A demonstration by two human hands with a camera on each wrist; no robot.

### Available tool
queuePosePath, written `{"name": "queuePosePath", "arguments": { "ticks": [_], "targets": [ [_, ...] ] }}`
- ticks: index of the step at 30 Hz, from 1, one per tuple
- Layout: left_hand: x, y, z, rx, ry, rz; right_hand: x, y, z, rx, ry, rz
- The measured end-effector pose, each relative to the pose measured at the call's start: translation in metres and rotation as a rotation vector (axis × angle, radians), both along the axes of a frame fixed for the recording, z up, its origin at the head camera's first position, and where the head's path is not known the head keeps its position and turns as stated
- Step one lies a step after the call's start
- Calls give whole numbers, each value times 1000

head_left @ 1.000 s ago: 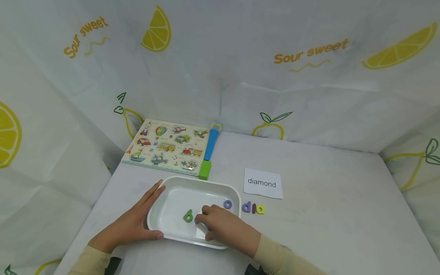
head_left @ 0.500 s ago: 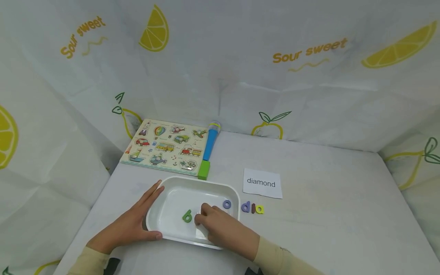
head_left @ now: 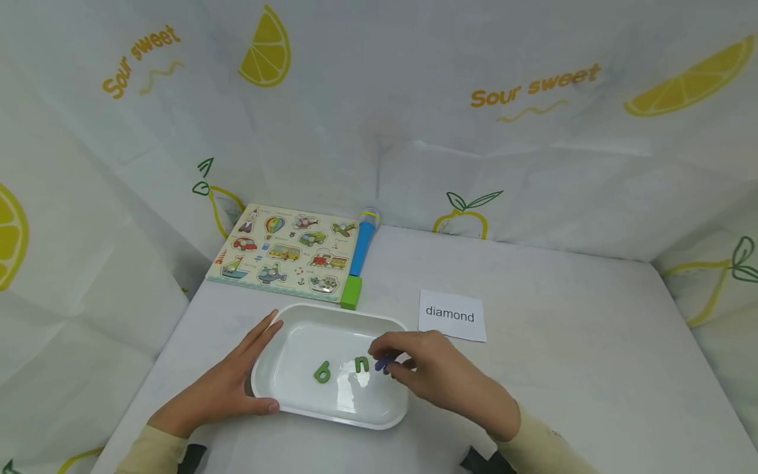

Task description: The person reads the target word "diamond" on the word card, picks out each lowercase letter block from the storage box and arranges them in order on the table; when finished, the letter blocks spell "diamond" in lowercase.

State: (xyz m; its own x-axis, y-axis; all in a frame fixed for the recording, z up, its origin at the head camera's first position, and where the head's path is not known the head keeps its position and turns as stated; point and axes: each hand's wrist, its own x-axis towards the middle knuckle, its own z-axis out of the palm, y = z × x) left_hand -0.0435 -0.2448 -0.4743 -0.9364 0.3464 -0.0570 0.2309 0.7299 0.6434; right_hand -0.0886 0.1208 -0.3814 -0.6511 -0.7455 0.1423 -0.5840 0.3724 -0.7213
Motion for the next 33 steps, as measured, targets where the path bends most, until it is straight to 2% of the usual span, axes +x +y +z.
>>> {"name": "queuePosePath", "arguments": {
  "ticks": [6,11,14,19,24,29,33],
  "targets": [
    [0,0,0,0,-1,2,-6,35,15,-38,58,-89],
    [0,1,0,-4,-1,0,-10,68,13,36,98,-237],
    [0,0,1,-2,-1,0,-10,84,8,99,91,-314],
    [0,0,1,-10,6,-1,-9,100,-10,211,25,-362],
    [1,1,4,-18,12,1,-14,107,-44,308,23,-375],
    [0,3,6,-16,14,-7,-15,110,-74,327,123,-409],
    [0,3,6,-12,17,-14,-13,109,-83,358,222,-445]
  ]
}}
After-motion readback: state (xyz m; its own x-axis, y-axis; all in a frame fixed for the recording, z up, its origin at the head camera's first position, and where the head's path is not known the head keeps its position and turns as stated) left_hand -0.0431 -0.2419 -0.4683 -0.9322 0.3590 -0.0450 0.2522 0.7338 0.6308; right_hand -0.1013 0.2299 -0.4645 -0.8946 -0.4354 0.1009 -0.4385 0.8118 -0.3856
